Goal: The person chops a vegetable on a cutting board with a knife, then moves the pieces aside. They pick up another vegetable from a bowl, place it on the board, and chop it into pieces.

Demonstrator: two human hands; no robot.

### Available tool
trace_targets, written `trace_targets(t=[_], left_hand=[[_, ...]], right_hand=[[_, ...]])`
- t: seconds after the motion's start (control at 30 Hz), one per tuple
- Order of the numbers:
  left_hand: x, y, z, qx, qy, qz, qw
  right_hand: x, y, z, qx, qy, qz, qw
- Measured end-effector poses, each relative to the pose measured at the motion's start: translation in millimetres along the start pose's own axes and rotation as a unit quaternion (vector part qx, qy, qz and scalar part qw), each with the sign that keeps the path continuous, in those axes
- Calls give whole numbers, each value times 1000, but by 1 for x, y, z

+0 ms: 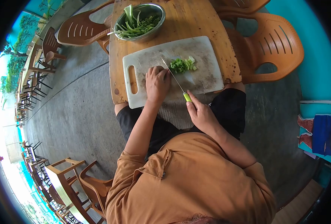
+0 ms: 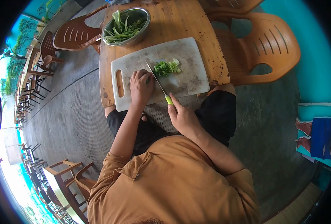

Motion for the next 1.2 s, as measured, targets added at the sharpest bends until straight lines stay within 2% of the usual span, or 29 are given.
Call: trace_targets(t=[0.33,0.4,0.53,0.7,0.83,0.9,1.03,1.1,1.2], left_hand=[[-3,-4,4,15,19,-11,1000],[-3,-6,2,14,21,-6,1000],[-3,-7,2,12,6,2,1000],[-7,-6,1,13,-13,7,1000],[-8,-5,1,-2,-15,5,1000],[-8,-6,1,1,-15,4,1000],[-8,-6,0,3,-12,2,1000],[-7,-6,0,2,-13,0,1000],[-6,-6,-2,0,-15,-2,1000]], right_hand=[[-19,-13,-12,-31,-2,28,999],[-23,-11,-5,36,10,-9,999],[-27,-11,-8,27,39,-5,999],[-23,-15,-15,71,104,-33,991],[-18,-20,-11,74,105,-41,991],[-18,-21,-12,39,100,-16,994],[-19,-22,-12,65,100,-36,992],[-20,-21,-14,34,86,-25,995],[-21,-21,-17,68,86,-49,993]])
Point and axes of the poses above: each hand's wrist, its own y-axis towards the middle knuckle, its own x-axis out of the palm, z = x × y, the point moved 8 cm from there along y, towards the middle knuckle, and after that the axes turned 10 degrees about -x, right-handed, at the moved point
